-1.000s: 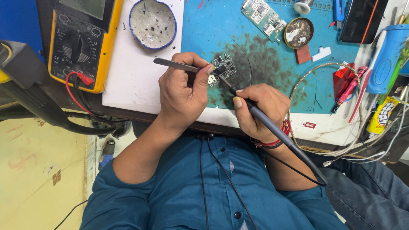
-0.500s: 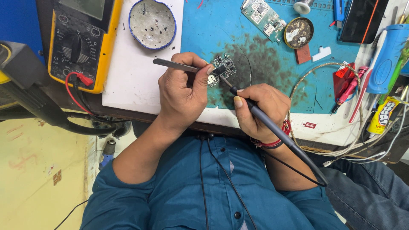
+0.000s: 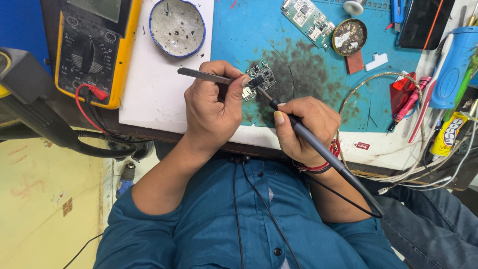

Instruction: The person solders a small circuit board at a workbench, holding the board with one hand while applying a soldering iron to its components. They steady the board with a metal tool, reposition the board on the mat, and continue soldering different points on the board.

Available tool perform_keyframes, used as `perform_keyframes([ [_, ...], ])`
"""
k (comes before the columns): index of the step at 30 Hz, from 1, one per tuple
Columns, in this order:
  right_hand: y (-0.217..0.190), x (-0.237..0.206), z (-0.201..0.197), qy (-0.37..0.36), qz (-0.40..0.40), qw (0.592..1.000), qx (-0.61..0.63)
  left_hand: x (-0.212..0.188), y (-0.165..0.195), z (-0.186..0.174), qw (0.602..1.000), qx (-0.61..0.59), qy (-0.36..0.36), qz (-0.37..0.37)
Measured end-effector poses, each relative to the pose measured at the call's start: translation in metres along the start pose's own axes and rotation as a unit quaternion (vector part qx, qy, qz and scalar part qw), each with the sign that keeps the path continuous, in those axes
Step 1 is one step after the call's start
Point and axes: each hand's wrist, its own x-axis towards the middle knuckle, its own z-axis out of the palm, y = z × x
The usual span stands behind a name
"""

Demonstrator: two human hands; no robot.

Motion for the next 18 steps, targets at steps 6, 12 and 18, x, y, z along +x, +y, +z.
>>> perform_keyframes([
  [6, -0.0005, -0.0005, -0.0003, 0.0, -0.001, 1.0, 0.0, -0.0013, 0.0002, 0.0005, 1.0, -0.002, 0.003, -0.003],
  [12, -0.0005, -0.0011, -0.0018, -0.001, 0.001, 1.0, 0.001, -0.0021, 0.0, 0.0017, 1.0, -0.005, 0.001, 0.0],
  [18, -0.0009, -0.001, -0.002, -0.001, 0.0, 1.0, 0.0, -0.0021, 0.0007, 0.0018, 1.0, 0.004, 0.004, 0.004],
])
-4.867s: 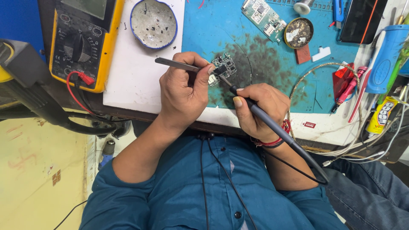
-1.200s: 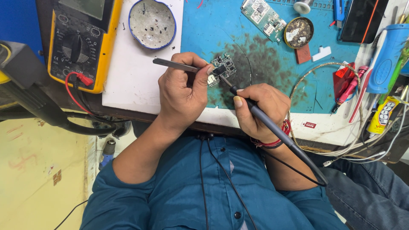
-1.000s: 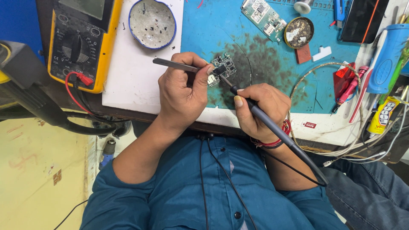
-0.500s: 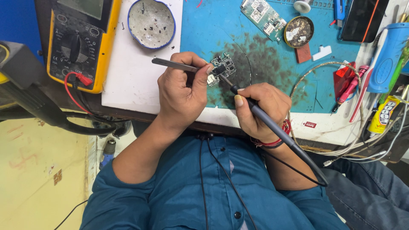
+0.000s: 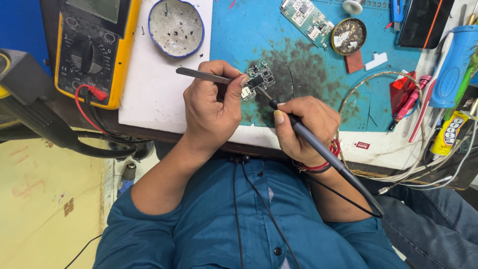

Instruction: The person solders a small circuit board at a workbench, holding the board with one hand while applying a soldering iron to its components. They steady the board with a metal tool, reposition the board on the mat, and continue soldering different points on the board.

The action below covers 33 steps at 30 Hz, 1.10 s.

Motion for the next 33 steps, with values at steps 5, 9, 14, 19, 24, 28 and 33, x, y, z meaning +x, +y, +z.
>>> perform_keyframes([
  [5, 0.0001, -0.0005, 0.0001, 0.003, 0.003, 1.0, 0.001, 0.0004, 0.0001, -0.0004, 1.0, -0.004, -0.003, -0.006],
  [9, 0.0001, -0.0012, 0.0001, 0.002, 0.007, 1.0, -0.002, 0.0002, 0.0001, -0.0006, 1.0, -0.003, -0.004, -0.005],
  [14, 0.0004, -0.0021, 0.0009, 0.006, 0.009, 1.0, 0.001, -0.0003, 0.0001, -0.0007, 1.0, 0.002, -0.001, 0.005],
  [19, 0.0, -0.0028, -0.0003, 0.006, 0.006, 1.0, 0.0, -0.0013, 0.001, 0.0003, 1.0, -0.002, -0.002, -0.01],
  [24, -0.0005, -0.0023, -0.0001, 0.006, 0.011, 1.0, -0.005, -0.0006, 0.0014, -0.0003, 1.0, -0.004, -0.003, -0.003],
  [28, -0.0012, -0.0026, -0.0001, 0.007, 0.014, 1.0, -0.007, -0.0008, 0.0016, -0.0009, 1.0, -0.008, -0.005, -0.006],
  [33, -0.001, -0.0021, 0.0005, 0.01, 0.015, 1.0, -0.007, -0.0003, 0.0014, -0.0007, 1.0, -0.004, -0.004, -0.006],
])
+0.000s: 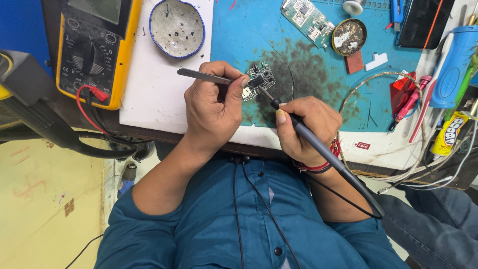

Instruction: The person solders a small circuit board at a workbench, holding the board with one hand while applying a soldering iron to its components. They steady the board with a metal tool, reposition the board on the mat, and continue soldering different points on the board.

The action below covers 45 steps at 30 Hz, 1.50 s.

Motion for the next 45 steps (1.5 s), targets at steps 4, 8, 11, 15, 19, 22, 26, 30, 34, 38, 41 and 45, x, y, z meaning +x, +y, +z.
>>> perform_keyframes([
  [4, 0.002, -0.001, 0.0, 0.002, 0.0, 1.0, 0.002, 0.001, -0.001, 0.0, 1.0, 0.001, 0.003, 0.008],
  [8, 0.005, -0.004, 0.001, 0.015, 0.002, 1.0, 0.009, 0.001, -0.001, 0.0, 1.0, 0.001, 0.005, 0.016],
  [11, 0.008, -0.009, 0.003, 0.06, 0.005, 0.998, 0.018, -0.001, -0.002, 0.0, 0.999, -0.032, 0.001, -0.004],
  [15, 0.011, -0.015, 0.001, 0.06, 0.013, 0.998, 0.011, -0.002, -0.002, 0.0, 1.0, -0.02, -0.003, 0.013],
  [19, 0.013, -0.017, 0.0, 0.033, 0.031, 0.999, 0.027, -0.002, -0.002, 0.001, 1.0, -0.016, -0.006, 0.018],
  [22, 0.013, -0.017, 0.001, 0.027, 0.024, 0.999, 0.019, -0.002, -0.001, 0.002, 1.0, -0.011, -0.006, 0.017],
  [26, 0.012, -0.014, 0.001, 0.018, 0.015, 1.0, 0.018, -0.002, 0.0, 0.001, 1.0, 0.004, -0.008, 0.017],
  [30, 0.009, -0.012, 0.0, 0.01, 0.015, 1.0, 0.019, -0.001, 0.002, 0.001, 1.0, 0.0, -0.012, 0.011],
  [34, 0.009, -0.01, 0.001, 0.006, 0.013, 1.0, 0.017, -0.001, 0.003, 0.0, 1.0, 0.001, -0.022, 0.001],
  [38, 0.009, -0.009, 0.001, 0.008, 0.012, 1.0, 0.021, 0.0, 0.002, 0.0, 1.0, 0.006, -0.024, 0.013],
  [41, 0.008, -0.009, 0.001, 0.009, 0.013, 1.0, 0.019, -0.001, 0.003, 0.0, 1.0, -0.002, -0.027, -0.005],
  [45, 0.008, -0.009, 0.002, 0.011, 0.006, 1.0, 0.017, -0.001, 0.002, 0.0, 1.0, 0.001, -0.023, 0.009],
])
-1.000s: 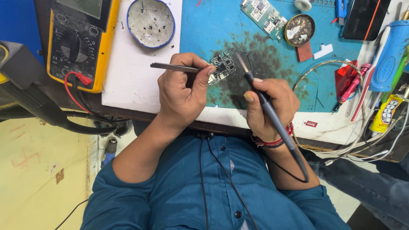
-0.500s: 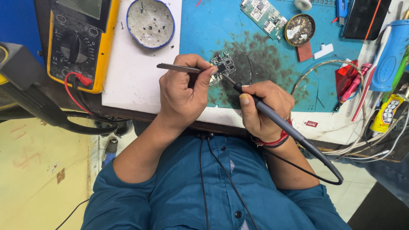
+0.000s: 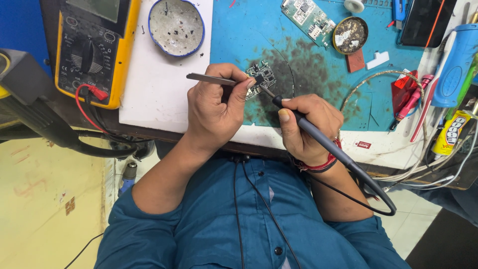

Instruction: The person solders a small circuit board at a workbench, holding the board with one hand while applying a soldering iron to its components. They steady the board with a metal tool, reposition the board on the mat, and continue soldering different points on the board.

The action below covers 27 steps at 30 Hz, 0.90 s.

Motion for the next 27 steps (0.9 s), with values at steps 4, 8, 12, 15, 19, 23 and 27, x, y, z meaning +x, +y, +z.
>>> perform_keyframes([
  [4, 0.0001, -0.0003, -0.0004, -0.003, 0.0, 1.0, -0.003, -0.0003, -0.0002, 0.0, 1.0, 0.001, -0.001, -0.003],
  [8, -0.0004, -0.0008, 0.0003, -0.004, -0.005, 1.0, -0.009, -0.0004, -0.0006, -0.0002, 1.0, 0.004, 0.001, 0.013],
  [12, -0.0004, -0.0004, -0.0001, -0.005, -0.002, 1.0, -0.007, -0.0008, -0.0005, -0.0001, 1.0, 0.001, -0.001, -0.005],
  [15, -0.001, -0.0004, 0.0, -0.005, 0.0, 1.0, -0.006, -0.0012, -0.0001, 0.0, 1.0, 0.0, -0.002, -0.014],
  [19, -0.0013, 0.0002, 0.0003, -0.002, -0.002, 1.0, -0.008, -0.0012, 0.0, 0.0, 1.0, -0.005, -0.002, -0.009],
  [23, -0.0018, 0.0006, 0.0008, 0.001, -0.002, 1.0, -0.004, -0.0012, -0.0007, -0.0006, 1.0, 0.003, 0.001, 0.005],
  [27, -0.0029, 0.0011, 0.0004, -0.002, 0.0, 1.0, -0.01, -0.0016, -0.0006, -0.0006, 1.0, -0.004, -0.003, -0.013],
])
